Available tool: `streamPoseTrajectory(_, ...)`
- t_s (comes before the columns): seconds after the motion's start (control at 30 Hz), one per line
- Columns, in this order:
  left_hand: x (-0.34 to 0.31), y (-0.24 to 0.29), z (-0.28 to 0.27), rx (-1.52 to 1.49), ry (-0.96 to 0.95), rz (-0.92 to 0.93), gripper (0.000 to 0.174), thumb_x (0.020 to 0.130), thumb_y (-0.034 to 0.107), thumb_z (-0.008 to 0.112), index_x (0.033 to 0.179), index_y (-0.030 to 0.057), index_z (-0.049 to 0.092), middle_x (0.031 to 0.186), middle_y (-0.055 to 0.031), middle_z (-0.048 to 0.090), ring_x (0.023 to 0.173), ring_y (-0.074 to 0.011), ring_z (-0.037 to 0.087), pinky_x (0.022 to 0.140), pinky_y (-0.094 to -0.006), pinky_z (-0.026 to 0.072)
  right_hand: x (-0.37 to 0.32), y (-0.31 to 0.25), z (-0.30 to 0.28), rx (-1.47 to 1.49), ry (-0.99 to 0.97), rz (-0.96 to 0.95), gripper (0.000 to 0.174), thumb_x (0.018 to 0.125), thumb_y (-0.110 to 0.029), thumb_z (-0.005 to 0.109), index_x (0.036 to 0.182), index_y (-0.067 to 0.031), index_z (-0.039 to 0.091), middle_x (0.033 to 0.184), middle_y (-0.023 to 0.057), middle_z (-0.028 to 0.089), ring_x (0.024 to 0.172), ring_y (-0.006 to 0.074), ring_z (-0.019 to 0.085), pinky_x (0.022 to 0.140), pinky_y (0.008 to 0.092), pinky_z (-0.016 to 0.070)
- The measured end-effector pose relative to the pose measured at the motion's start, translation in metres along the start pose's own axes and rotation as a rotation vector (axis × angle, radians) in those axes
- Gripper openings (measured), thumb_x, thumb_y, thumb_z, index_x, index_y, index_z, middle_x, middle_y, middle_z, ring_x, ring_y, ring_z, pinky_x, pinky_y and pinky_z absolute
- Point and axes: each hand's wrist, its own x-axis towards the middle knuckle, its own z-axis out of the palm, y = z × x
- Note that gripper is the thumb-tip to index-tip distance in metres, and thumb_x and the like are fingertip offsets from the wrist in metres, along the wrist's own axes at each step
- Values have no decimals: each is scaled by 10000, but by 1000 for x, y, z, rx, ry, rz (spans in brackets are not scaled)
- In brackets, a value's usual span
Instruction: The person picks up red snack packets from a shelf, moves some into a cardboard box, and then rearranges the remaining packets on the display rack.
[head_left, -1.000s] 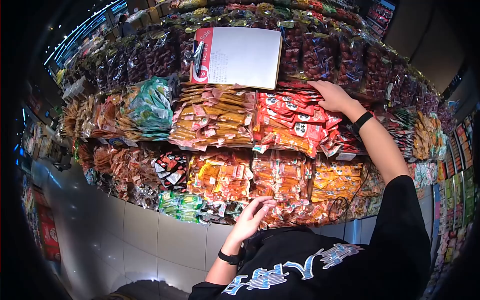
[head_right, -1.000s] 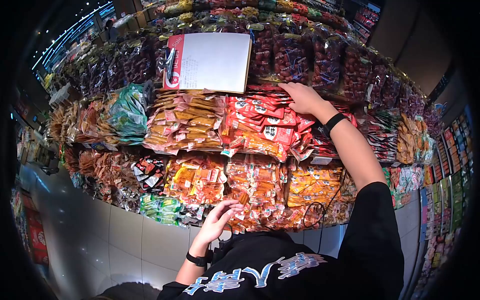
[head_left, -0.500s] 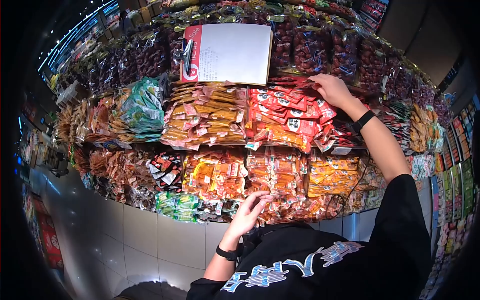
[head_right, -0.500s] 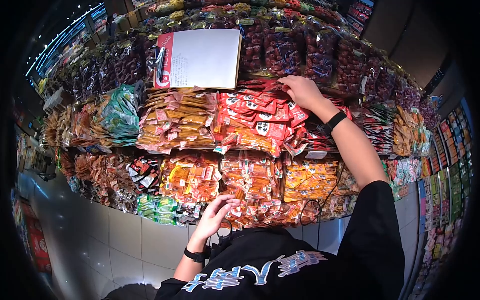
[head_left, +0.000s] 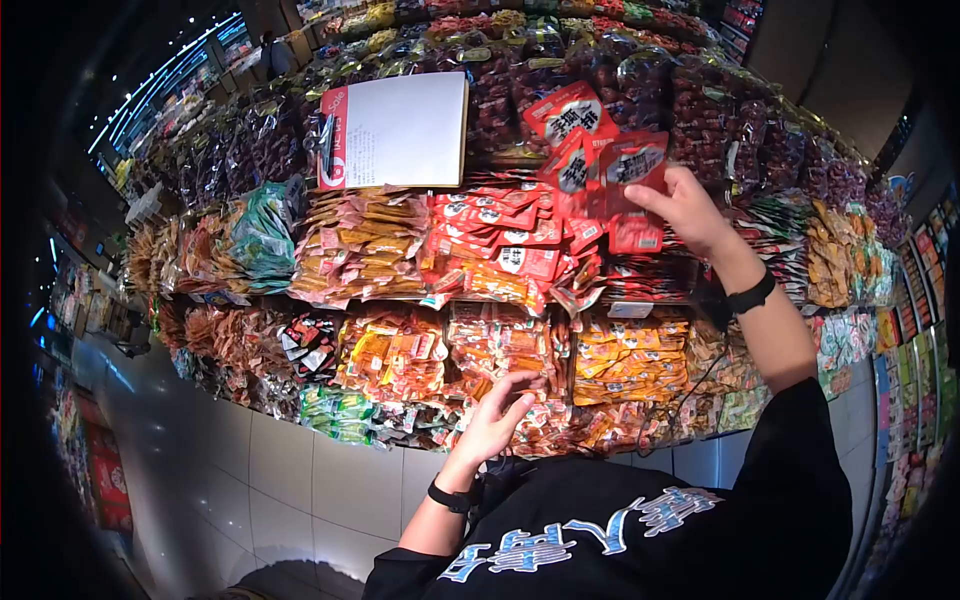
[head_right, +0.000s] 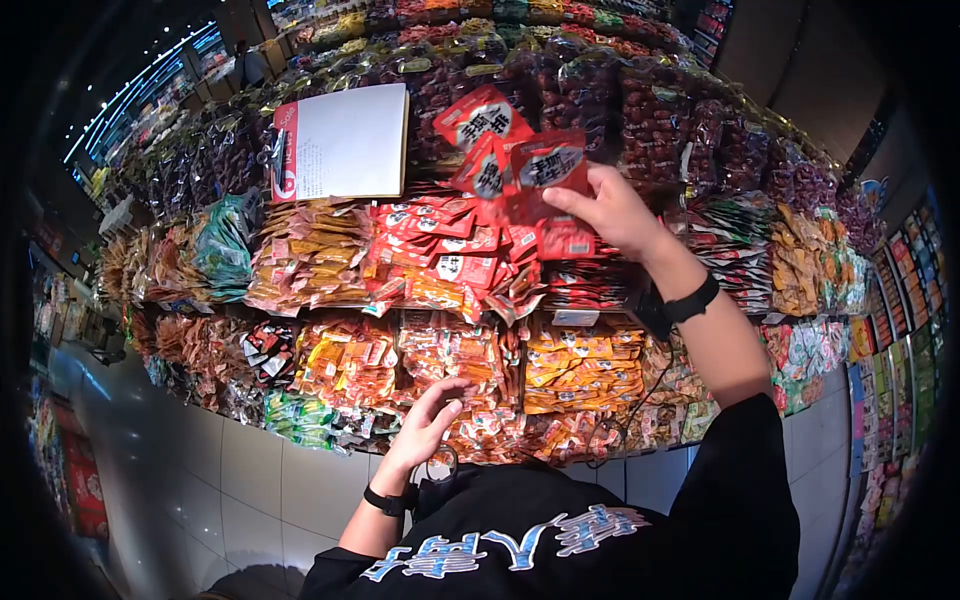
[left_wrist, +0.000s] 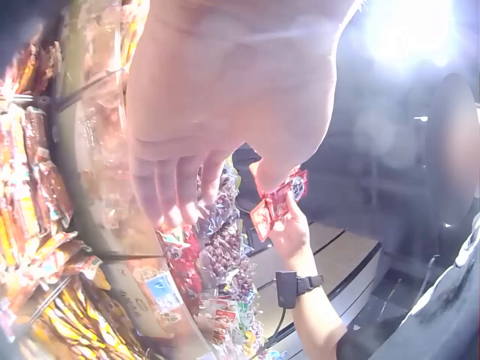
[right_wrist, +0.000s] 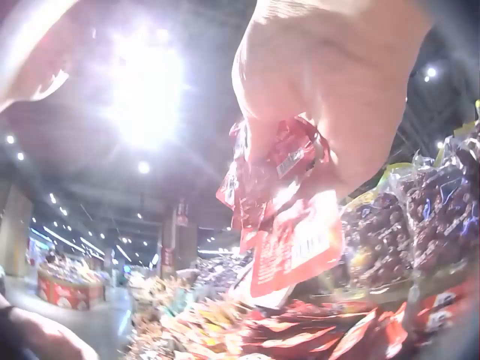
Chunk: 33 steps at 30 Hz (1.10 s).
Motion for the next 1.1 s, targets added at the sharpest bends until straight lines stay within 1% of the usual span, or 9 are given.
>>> streamPoseTrajectory(0.03,7,13,10,74,-50,-19,420,1024,156,543,1408,15,446,1416,-145,517,1343,-238,476,1105,-394,408,-12,1,1,127,-44,0,275,972,-128,648,1219,-10,622,1140,23,683,1005,79,612,930,285,491)
streamPoseTrajectory(0.1,25,22,35,99,-10,118,480,1000,189,585,1426,29,431,1450,-136,486,1352,-230,468,1106,-383,393,-40,8,7,350,-99,65,280,974,-115,639,1231,-6,617,1163,34,682,1035,96,621,954,301,488)
streamPoseTrajectory(0.23,65,35,85,-299,-55,347,775,967,488,597,1516,29,299,1542,-131,370,1413,-279,390,1153,-435,323,-93,30,22,698,-239,165,304,976,-102,627,1263,-5,601,1249,59,657,1142,121,598,1019,318,451)
streamPoseTrajectory(0.3,70,29,101,-546,-97,189,788,966,531,574,1513,29,309,1529,-123,399,1395,-273,417,1146,-453,337,-116,60,25,749,-256,229,306,979,-107,624,1266,-3,599,1244,57,657,1153,124,593,1025,320,444)
streamPoseTrajectory(0.47,87,16,148,-803,88,-66,464,1036,340,503,1392,44,476,1339,-107,593,1239,-236,563,1084,-457,413,-160,103,27,780,-87,272,358,979,-80,610,1318,-3,528,1236,51,637,1129,116,589,988,313,477)
streamPoseTrajectory(0.57,95,3,161,-747,168,-129,443,1000,357,548,1314,44,551,1264,-110,640,1176,-243,600,1069,-468,424,-177,115,28,693,14,219,382,972,-59,611,1332,5,502,1241,57,622,1121,111,587,998,320,477)
streamPoseTrajectory(0.6,97,1,166,-800,215,-145,348,992,244,572,1260,21,583,1230,-112,659,1144,-229,622,1034,-445,463,-182,123,26,670,32,239,418,963,-39,617,1354,9,477,1248,66,613,1114,107,586,996,320,481)
streamPoseTrajectory(0.87,99,2,182,-750,195,-153,367,991,134,583,1344,71,510,1246,-85,638,1143,-213,619,1009,-412,493,-198,125,1,578,37,262,405,943,-9,625,1330,20,508,1219,62,630,1088,103,598,961,308,500)
streamPoseTrajectory(1.1,99,5,171,-708,259,-7,341,980,103,597,1303,24,519,1197,-67,638,1090,-187,625,992,-392,500,-192,121,-12,553,77,283,401,927,10,626,1316,9,529,1191,53,652,1081,104,608,950,314,502)
